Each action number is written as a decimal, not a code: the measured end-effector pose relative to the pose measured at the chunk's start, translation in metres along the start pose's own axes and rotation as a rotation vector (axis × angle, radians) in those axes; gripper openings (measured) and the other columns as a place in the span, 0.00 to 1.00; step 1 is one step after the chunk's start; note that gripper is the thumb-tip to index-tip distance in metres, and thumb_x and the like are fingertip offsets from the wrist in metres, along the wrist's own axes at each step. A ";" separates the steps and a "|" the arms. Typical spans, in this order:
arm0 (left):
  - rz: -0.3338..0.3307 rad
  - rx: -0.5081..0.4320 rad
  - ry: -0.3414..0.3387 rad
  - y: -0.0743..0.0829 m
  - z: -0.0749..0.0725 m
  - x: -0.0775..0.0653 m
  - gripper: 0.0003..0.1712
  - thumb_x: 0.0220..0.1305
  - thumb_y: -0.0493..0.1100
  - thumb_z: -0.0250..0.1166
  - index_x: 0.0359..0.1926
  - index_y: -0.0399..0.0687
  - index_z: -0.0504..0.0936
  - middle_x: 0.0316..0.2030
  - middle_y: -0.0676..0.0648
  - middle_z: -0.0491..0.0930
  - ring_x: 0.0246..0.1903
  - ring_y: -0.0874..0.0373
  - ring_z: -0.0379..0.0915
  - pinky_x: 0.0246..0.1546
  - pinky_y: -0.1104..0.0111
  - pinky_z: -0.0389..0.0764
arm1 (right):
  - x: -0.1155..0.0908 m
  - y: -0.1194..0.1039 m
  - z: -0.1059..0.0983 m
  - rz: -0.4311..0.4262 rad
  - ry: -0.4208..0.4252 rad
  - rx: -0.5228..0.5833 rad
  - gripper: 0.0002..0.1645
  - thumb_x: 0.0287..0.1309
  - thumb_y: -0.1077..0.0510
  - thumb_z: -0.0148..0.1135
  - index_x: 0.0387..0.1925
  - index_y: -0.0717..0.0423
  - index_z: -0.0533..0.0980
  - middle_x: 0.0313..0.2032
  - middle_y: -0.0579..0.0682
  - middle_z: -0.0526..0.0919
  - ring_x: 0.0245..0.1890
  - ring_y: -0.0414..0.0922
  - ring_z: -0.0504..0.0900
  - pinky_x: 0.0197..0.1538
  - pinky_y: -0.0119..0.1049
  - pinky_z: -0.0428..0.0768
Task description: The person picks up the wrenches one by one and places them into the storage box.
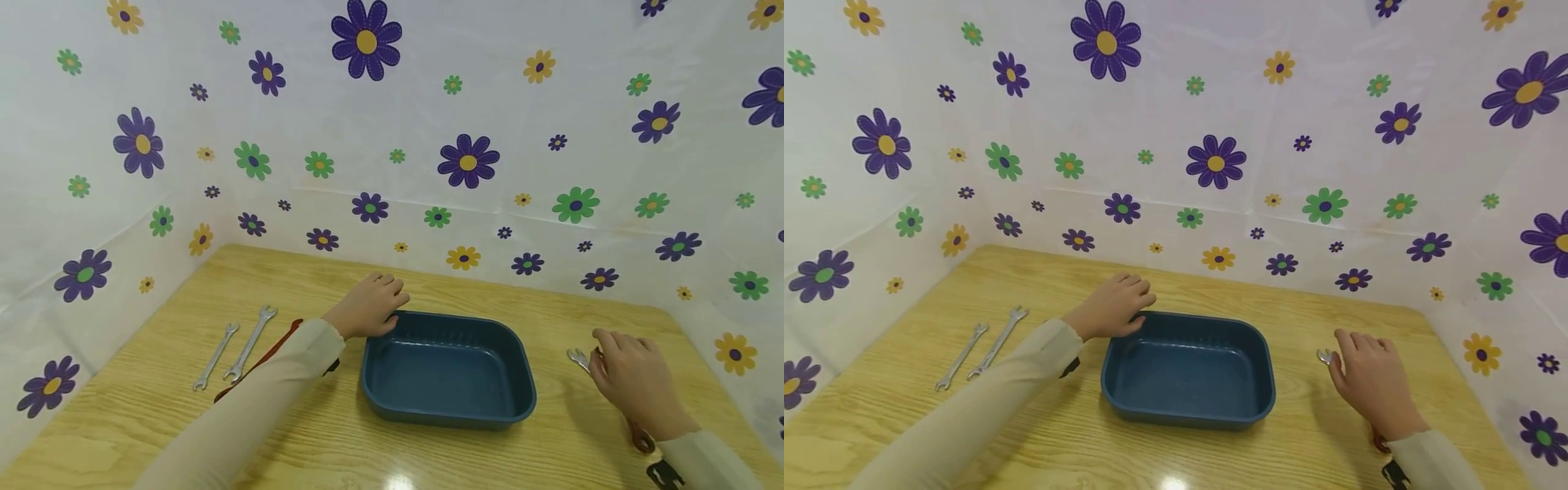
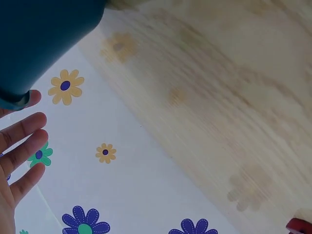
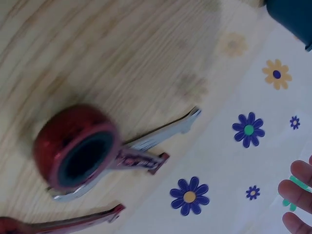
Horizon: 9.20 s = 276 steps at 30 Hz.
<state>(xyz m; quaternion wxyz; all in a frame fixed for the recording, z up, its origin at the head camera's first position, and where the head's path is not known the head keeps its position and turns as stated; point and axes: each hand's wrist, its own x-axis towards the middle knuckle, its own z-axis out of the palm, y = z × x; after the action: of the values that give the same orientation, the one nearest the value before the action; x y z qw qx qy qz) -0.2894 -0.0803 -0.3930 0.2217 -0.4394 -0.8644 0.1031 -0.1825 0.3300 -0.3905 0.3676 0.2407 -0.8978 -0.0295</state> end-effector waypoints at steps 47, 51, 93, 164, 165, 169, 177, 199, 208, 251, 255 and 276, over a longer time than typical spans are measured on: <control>-0.029 -0.102 -0.028 0.007 0.010 0.000 0.07 0.61 0.46 0.60 0.38 0.51 0.77 0.33 0.50 0.74 0.36 0.54 0.70 0.47 0.61 0.72 | -0.031 0.034 0.023 0.319 -0.604 0.144 0.16 0.56 0.62 0.57 0.15 0.60 0.68 0.17 0.52 0.69 0.18 0.43 0.64 0.23 0.37 0.64; -0.032 -0.108 -0.024 0.007 0.011 0.000 0.07 0.60 0.46 0.60 0.38 0.50 0.77 0.33 0.50 0.74 0.36 0.54 0.70 0.47 0.61 0.72 | -0.032 0.036 0.027 0.328 -0.627 0.166 0.17 0.56 0.63 0.56 0.14 0.60 0.67 0.16 0.51 0.70 0.19 0.44 0.65 0.24 0.38 0.65; -0.049 -0.110 -0.009 0.009 0.008 -0.001 0.05 0.60 0.45 0.60 0.37 0.51 0.77 0.33 0.50 0.74 0.35 0.55 0.70 0.47 0.61 0.73 | -0.025 0.039 0.030 0.409 -0.801 0.265 0.13 0.55 0.67 0.58 0.18 0.69 0.70 0.16 0.54 0.74 0.17 0.43 0.68 0.23 0.35 0.66; -0.052 -0.114 0.001 0.010 0.011 -0.001 0.06 0.61 0.45 0.60 0.38 0.51 0.77 0.34 0.50 0.75 0.36 0.55 0.70 0.47 0.61 0.72 | -0.040 0.041 0.011 0.577 -0.776 0.288 0.13 0.51 0.64 0.62 0.15 0.65 0.76 0.13 0.48 0.76 0.15 0.41 0.67 0.22 0.34 0.64; -0.051 -0.115 0.004 0.010 0.011 -0.001 0.06 0.60 0.45 0.60 0.38 0.51 0.78 0.34 0.50 0.75 0.36 0.55 0.70 0.47 0.61 0.72 | -0.040 0.041 0.011 0.572 -0.777 0.288 0.11 0.51 0.64 0.62 0.16 0.66 0.77 0.14 0.49 0.77 0.16 0.41 0.68 0.23 0.34 0.65; -0.048 -0.118 0.014 0.009 0.010 -0.001 0.05 0.60 0.45 0.60 0.37 0.51 0.78 0.34 0.50 0.75 0.36 0.55 0.70 0.46 0.61 0.73 | -0.041 0.043 0.010 0.555 -0.766 0.299 0.09 0.50 0.65 0.62 0.23 0.69 0.79 0.18 0.53 0.81 0.17 0.41 0.70 0.24 0.35 0.68; -0.050 -0.112 0.005 0.009 0.012 -0.001 0.06 0.60 0.45 0.60 0.38 0.51 0.78 0.34 0.50 0.75 0.36 0.55 0.70 0.48 0.61 0.73 | -0.043 0.046 0.008 0.561 -0.751 0.312 0.11 0.49 0.65 0.62 0.30 0.73 0.80 0.24 0.61 0.83 0.21 0.45 0.78 0.26 0.40 0.74; -0.058 -0.122 0.006 0.009 0.014 -0.001 0.06 0.61 0.45 0.60 0.38 0.50 0.78 0.35 0.50 0.75 0.36 0.55 0.70 0.47 0.61 0.73 | -0.045 0.048 0.003 0.536 -0.692 0.343 0.16 0.49 0.62 0.64 0.38 0.72 0.80 0.24 0.55 0.84 0.19 0.39 0.73 0.24 0.34 0.70; -0.057 -0.115 0.011 0.008 0.014 -0.001 0.06 0.61 0.45 0.60 0.37 0.50 0.78 0.34 0.50 0.75 0.36 0.55 0.70 0.46 0.61 0.73 | -0.039 0.050 0.000 0.482 -0.618 0.333 0.12 0.48 0.68 0.63 0.37 0.72 0.81 0.23 0.53 0.81 0.20 0.39 0.66 0.22 0.31 0.63; -0.065 -0.112 0.007 0.008 0.013 -0.002 0.05 0.61 0.45 0.59 0.37 0.51 0.77 0.34 0.50 0.75 0.35 0.55 0.70 0.46 0.61 0.72 | 0.039 -0.003 -0.037 0.027 -0.257 0.235 0.19 0.31 0.71 0.73 0.33 0.58 0.82 0.27 0.48 0.79 0.23 0.38 0.73 0.25 0.35 0.77; -0.066 -0.113 0.000 0.008 0.013 -0.002 0.05 0.61 0.45 0.59 0.37 0.51 0.77 0.34 0.50 0.75 0.36 0.55 0.70 0.46 0.61 0.72 | 0.050 -0.009 -0.039 0.004 -0.251 0.246 0.19 0.32 0.70 0.74 0.33 0.58 0.82 0.28 0.48 0.79 0.24 0.38 0.74 0.26 0.35 0.78; -0.104 -0.102 -0.011 0.007 0.012 -0.004 0.07 0.63 0.46 0.57 0.38 0.51 0.77 0.36 0.49 0.75 0.38 0.55 0.72 0.48 0.61 0.73 | 0.106 -0.042 -0.036 -0.070 -0.371 0.362 0.13 0.43 0.68 0.68 0.36 0.57 0.83 0.27 0.46 0.78 0.23 0.36 0.68 0.24 0.25 0.70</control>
<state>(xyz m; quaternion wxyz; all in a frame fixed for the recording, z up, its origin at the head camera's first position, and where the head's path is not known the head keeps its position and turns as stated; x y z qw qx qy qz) -0.2876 -0.0794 -0.4071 0.1995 -0.4040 -0.8914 0.0495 -0.2061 0.2496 -0.3060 0.1464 0.3238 -0.9317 0.0753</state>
